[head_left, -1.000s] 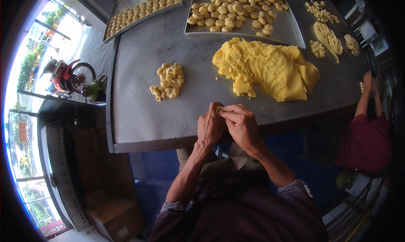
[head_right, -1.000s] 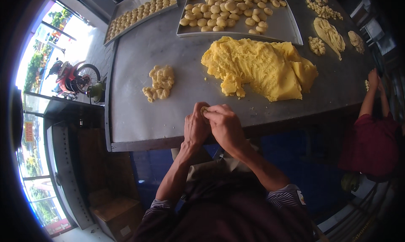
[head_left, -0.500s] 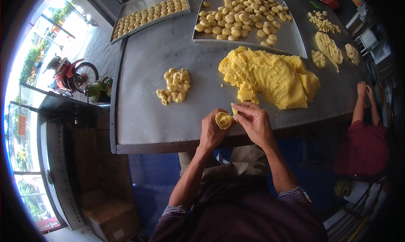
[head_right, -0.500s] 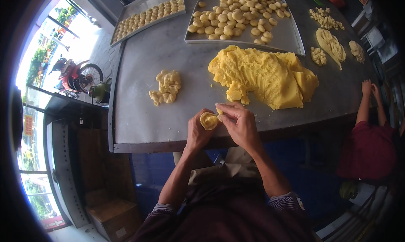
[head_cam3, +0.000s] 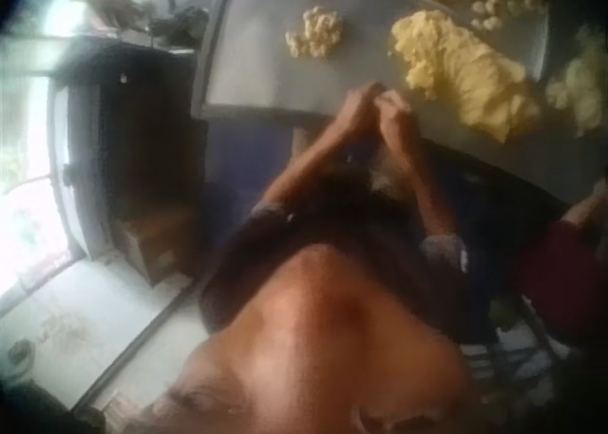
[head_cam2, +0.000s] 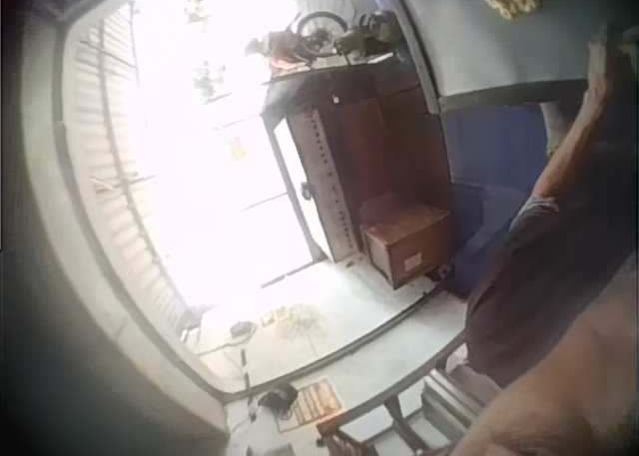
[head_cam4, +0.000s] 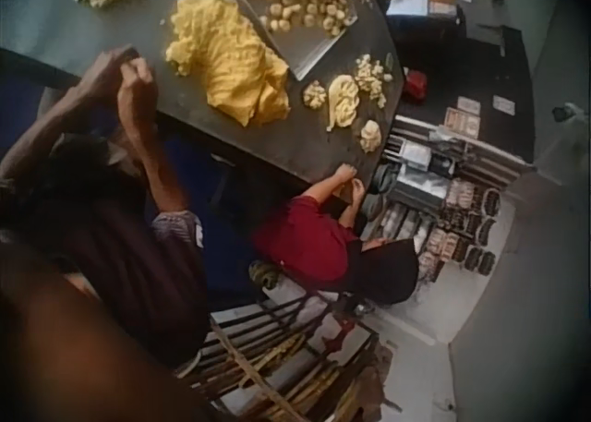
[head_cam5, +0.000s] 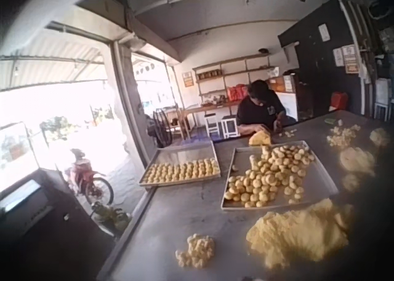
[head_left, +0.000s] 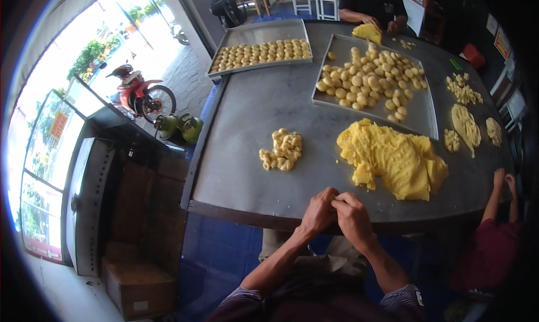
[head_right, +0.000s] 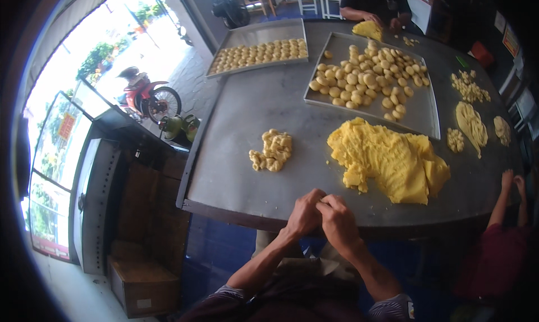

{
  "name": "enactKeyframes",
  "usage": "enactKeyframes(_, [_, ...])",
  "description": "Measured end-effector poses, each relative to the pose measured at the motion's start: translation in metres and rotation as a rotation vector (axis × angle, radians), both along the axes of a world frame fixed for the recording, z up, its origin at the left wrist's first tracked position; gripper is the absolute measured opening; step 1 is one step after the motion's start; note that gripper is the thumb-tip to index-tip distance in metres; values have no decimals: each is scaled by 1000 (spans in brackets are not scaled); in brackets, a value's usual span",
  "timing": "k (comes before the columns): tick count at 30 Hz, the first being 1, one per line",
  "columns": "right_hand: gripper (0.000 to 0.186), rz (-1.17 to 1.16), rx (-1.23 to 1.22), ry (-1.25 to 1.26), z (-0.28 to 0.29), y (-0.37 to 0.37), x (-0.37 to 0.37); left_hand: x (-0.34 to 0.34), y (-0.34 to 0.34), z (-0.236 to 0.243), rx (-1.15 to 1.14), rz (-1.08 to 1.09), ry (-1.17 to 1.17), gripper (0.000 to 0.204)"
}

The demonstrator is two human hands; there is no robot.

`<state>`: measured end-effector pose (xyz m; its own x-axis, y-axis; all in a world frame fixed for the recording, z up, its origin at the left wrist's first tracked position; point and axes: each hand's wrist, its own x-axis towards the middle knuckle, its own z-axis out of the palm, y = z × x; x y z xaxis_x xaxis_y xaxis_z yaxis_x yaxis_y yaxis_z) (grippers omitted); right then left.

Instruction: The person divides small pieces of yellow dough from a larger mass and shapes them into rounded balls by hand, placing the finished balls onto a metal tray.

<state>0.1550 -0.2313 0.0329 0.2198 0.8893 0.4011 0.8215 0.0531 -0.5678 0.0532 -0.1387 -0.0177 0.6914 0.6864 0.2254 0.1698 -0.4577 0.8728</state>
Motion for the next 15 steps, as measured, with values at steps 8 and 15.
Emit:
enactKeyframes(8, [34,-37,-102,759,-7,3,33,-4,5,18,-182,-41,53,25])
enactKeyframes(15, [44,46,-230,297,4,11,35,-5,4,-2,19,-157,-36,24])
